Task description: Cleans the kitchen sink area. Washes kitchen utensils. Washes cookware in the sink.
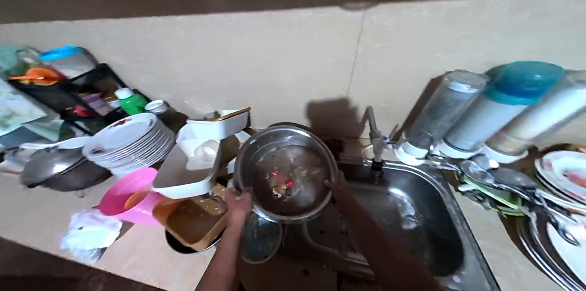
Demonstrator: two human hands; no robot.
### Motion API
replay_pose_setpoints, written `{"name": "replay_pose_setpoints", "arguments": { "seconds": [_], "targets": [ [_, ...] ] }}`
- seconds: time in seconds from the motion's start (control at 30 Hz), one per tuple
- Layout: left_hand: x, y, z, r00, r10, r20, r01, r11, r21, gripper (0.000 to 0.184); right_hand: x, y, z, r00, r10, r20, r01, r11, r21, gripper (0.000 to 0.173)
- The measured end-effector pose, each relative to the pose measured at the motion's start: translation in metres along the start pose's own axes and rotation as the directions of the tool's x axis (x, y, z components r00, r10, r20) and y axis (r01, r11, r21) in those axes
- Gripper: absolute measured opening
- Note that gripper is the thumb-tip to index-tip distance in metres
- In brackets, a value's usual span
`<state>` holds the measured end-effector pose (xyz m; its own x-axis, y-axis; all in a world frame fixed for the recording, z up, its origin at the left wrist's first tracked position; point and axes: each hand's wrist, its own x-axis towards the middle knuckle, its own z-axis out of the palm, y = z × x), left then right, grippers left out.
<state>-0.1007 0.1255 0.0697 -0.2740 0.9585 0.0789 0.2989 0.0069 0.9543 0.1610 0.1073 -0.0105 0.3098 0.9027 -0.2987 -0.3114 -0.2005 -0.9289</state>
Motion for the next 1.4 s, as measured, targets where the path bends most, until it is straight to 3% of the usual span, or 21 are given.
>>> {"name": "replay_pose_setpoints", "arguments": {
  "seconds": [0.1,0.23,0.43,0.67,0.8,1.0,1.13,1.4],
  "targets": [
    [-0.008,0.0,0.013,0.999,0.028,-0.024,-0.029,0.998,-0.064,0.055,-0.005,0.012,-0.005,0.99,0.033,-0.133,0.001,0.969,0.249,0.059],
    [-0.018,-0.001,0.02,0.997,0.039,-0.068,-0.043,0.997,-0.071,0.044,-0.01,0.013,-0.015,0.963,0.058,-0.264,0.093,0.848,0.522,0.041],
    [-0.042,0.009,0.03,0.992,0.116,-0.048,-0.116,0.993,-0.001,0.035,-0.007,0.032,-0.042,0.972,-0.045,-0.229,0.155,0.857,0.492,0.042],
    [-0.063,0.017,0.044,0.98,0.201,0.018,-0.201,0.978,0.054,0.03,-0.019,0.06,-0.055,0.96,0.009,-0.281,0.142,0.847,0.512,0.046],
    [-0.07,0.012,0.055,0.967,0.242,0.078,-0.249,0.963,0.101,0.03,-0.025,0.083,-0.072,0.956,-0.049,-0.291,0.192,0.852,0.486,0.047],
    [-0.088,0.01,0.063,0.959,0.251,0.128,-0.266,0.957,0.118,0.036,-0.028,0.092,-0.084,0.952,0.053,-0.3,0.122,0.836,0.535,0.05],
    [-0.096,0.003,0.063,0.951,0.282,0.123,-0.298,0.944,0.139,0.039,-0.026,0.088,-0.084,0.965,0.148,-0.215,0.056,0.688,0.724,0.046],
    [-0.113,0.021,0.059,0.944,0.309,0.116,-0.328,0.92,0.217,0.041,-0.026,0.094,-0.079,0.983,0.115,-0.14,0.013,0.726,0.688,0.045]
  ]
}}
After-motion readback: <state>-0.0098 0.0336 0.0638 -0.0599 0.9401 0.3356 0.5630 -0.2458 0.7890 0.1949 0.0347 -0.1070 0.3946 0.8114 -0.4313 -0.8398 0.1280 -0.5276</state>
